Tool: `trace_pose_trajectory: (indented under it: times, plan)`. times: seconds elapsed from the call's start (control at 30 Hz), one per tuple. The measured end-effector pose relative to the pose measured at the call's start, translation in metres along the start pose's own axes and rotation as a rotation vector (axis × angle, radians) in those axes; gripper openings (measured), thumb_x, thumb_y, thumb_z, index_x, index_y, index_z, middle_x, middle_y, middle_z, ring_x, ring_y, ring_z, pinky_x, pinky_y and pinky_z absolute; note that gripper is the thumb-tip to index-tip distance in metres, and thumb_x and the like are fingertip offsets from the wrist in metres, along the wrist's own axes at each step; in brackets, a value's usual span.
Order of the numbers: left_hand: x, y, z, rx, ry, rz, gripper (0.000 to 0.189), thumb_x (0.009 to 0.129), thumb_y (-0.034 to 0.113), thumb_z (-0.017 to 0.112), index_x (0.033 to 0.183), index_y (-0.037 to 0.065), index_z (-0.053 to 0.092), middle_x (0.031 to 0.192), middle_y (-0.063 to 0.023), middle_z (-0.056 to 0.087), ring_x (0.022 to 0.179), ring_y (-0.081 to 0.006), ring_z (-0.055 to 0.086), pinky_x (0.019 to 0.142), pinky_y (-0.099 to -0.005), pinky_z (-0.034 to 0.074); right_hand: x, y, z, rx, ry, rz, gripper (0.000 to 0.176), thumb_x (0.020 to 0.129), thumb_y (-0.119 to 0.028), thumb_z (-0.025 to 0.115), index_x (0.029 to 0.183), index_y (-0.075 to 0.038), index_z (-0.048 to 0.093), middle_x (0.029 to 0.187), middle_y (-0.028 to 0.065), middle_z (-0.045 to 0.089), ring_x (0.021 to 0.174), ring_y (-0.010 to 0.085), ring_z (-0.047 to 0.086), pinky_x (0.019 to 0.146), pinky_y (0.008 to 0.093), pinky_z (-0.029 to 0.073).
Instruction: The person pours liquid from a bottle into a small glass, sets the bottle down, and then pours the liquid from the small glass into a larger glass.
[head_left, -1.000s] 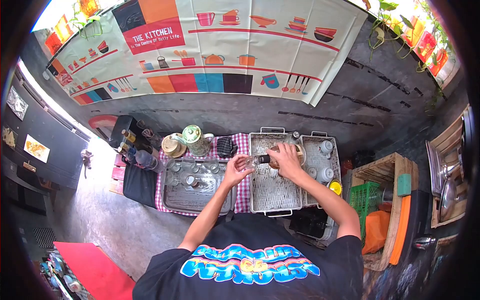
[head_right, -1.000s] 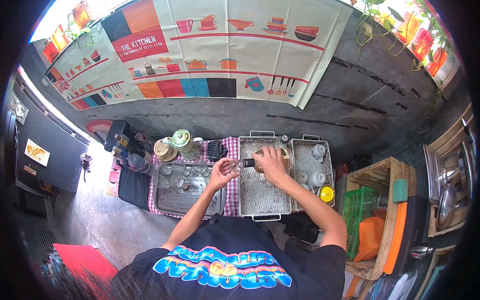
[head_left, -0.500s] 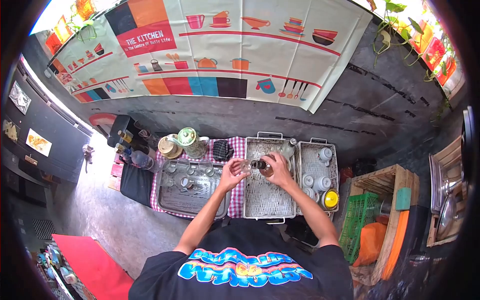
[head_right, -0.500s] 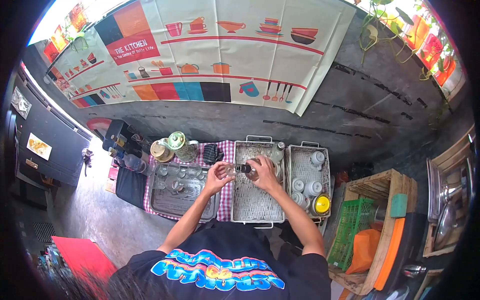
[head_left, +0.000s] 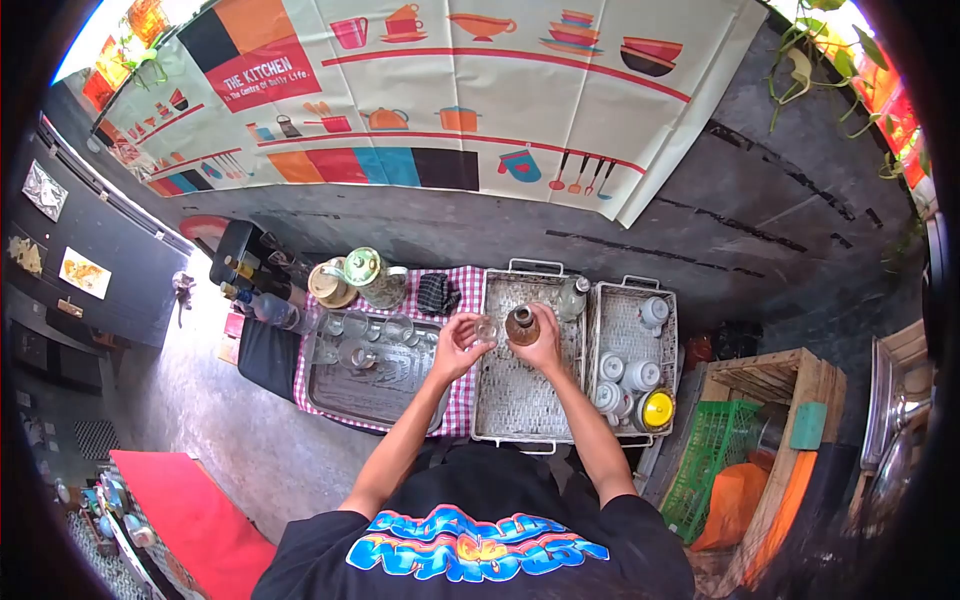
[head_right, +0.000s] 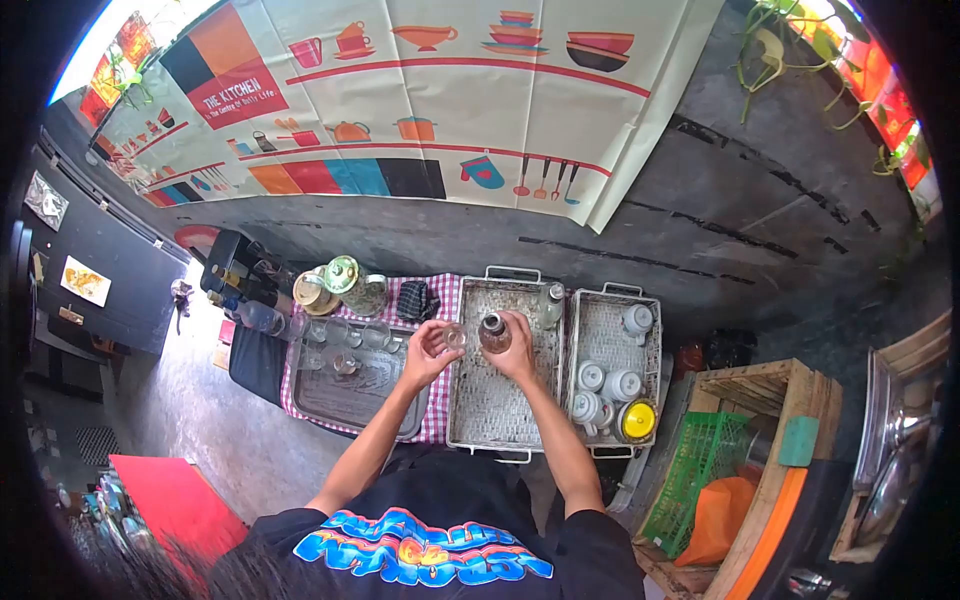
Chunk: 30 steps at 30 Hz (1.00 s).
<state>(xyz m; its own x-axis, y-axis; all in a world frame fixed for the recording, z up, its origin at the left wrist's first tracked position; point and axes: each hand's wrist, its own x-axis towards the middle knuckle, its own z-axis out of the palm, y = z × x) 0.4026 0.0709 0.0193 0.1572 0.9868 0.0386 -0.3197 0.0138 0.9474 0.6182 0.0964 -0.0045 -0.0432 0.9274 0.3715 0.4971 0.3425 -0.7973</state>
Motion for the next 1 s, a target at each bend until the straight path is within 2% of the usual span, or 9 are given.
trace_pose_trajectory:
  times: [0.23, 0.47, 0.67, 0.77, 0.8, 0.9, 0.93, 1.0]
  plan:
    - [-0.001, 0.007, 0.002, 0.038, 0.035, -0.021, 0.054, 0.075, -0.011, 0.080, 0.119, 0.001, 0.051, 0.121, -0.0117, 0.064, 0.114, -0.0170, 0.063, 0.102, -0.0324, 0.053, -0.003, 0.023, 0.010, 0.077, 0.063, 0.004, 0.080, 0.053, -0.012, 0.093, 0.124, -0.008, 0.056, 0.123, 0.0167, 0.057, 0.117, 0.0379, 0.058, 0.100, 0.0463, 0.048]
    - [-0.002, 0.004, -0.001, 0.048, 0.047, -0.012, 0.055, 0.075, -0.011, 0.079, 0.120, 0.002, 0.051, 0.127, -0.0140, 0.062, 0.120, -0.0202, 0.061, 0.107, -0.0356, 0.049, -0.008, 0.026, 0.009, 0.061, 0.094, -0.003, 0.082, 0.052, -0.013, 0.094, 0.124, -0.009, 0.055, 0.124, 0.0152, 0.057, 0.118, 0.0374, 0.057, 0.100, 0.0468, 0.047]
    - [-0.003, 0.008, 0.003, 0.046, 0.046, -0.012, 0.056, 0.074, -0.012, 0.080, 0.120, 0.002, 0.051, 0.126, -0.0131, 0.062, 0.120, -0.0197, 0.061, 0.106, -0.0352, 0.049, -0.010, 0.026, 0.011, 0.034, 0.090, 0.028, 0.086, 0.051, -0.014, 0.095, 0.126, -0.009, 0.054, 0.125, 0.0156, 0.057, 0.119, 0.0379, 0.056, 0.101, 0.0471, 0.046]
    - [-0.006, 0.003, 0.001, 0.046, 0.036, 0.018, 0.057, 0.074, -0.012, 0.080, 0.121, 0.002, 0.052, 0.125, -0.0122, 0.062, 0.120, -0.0194, 0.061, 0.106, -0.0350, 0.049, -0.013, 0.026, 0.012, 0.027, 0.085, 0.071, 0.091, 0.051, -0.015, 0.096, 0.130, -0.009, 0.051, 0.127, 0.0161, 0.056, 0.120, 0.0385, 0.055, 0.102, 0.0475, 0.046]
    - [-0.006, 0.004, 0.002, 0.036, 0.037, 0.029, 0.057, 0.073, -0.011, 0.080, 0.121, 0.001, 0.052, 0.124, -0.0115, 0.062, 0.120, -0.0192, 0.060, 0.106, -0.0350, 0.049, -0.014, 0.023, 0.011, 0.018, 0.060, 0.117, 0.100, 0.051, -0.018, 0.097, 0.137, -0.010, 0.047, 0.131, 0.0174, 0.054, 0.122, 0.0389, 0.053, 0.102, 0.0479, 0.046]
    - [-0.011, 0.009, 0.003, 0.031, 0.029, 0.035, 0.056, 0.074, -0.011, 0.080, 0.121, 0.001, 0.052, 0.124, -0.0115, 0.062, 0.120, -0.0192, 0.061, 0.106, -0.0349, 0.049, -0.020, 0.017, 0.010, 0.015, 0.099, 0.153, 0.109, 0.052, -0.020, 0.098, 0.144, -0.011, 0.041, 0.134, 0.0184, 0.051, 0.126, 0.0395, 0.051, 0.104, 0.0486, 0.044]
    - [-0.013, 0.010, 0.002, 0.056, 0.023, 0.041, 0.056, 0.074, -0.010, 0.081, 0.121, 0.001, 0.052, 0.124, -0.0116, 0.063, 0.119, -0.0189, 0.061, 0.106, -0.0347, 0.049, -0.022, 0.017, 0.010, -0.015, 0.080, 0.181, 0.118, 0.052, -0.022, 0.098, 0.150, -0.010, 0.032, 0.139, 0.0206, 0.048, 0.128, 0.0411, 0.048, 0.106, 0.0499, 0.042]
    - [-0.015, 0.010, 0.001, 0.096, 0.022, 0.046, 0.055, 0.075, -0.009, 0.081, 0.120, 0.002, 0.052, 0.125, -0.0127, 0.063, 0.117, -0.0192, 0.062, 0.103, -0.0350, 0.051, -0.029, 0.015, 0.007, -0.018, 0.107, 0.239, 0.121, 0.053, -0.023, 0.098, 0.151, -0.008, 0.029, 0.141, 0.0223, 0.045, 0.130, 0.0422, 0.046, 0.107, 0.0504, 0.040]
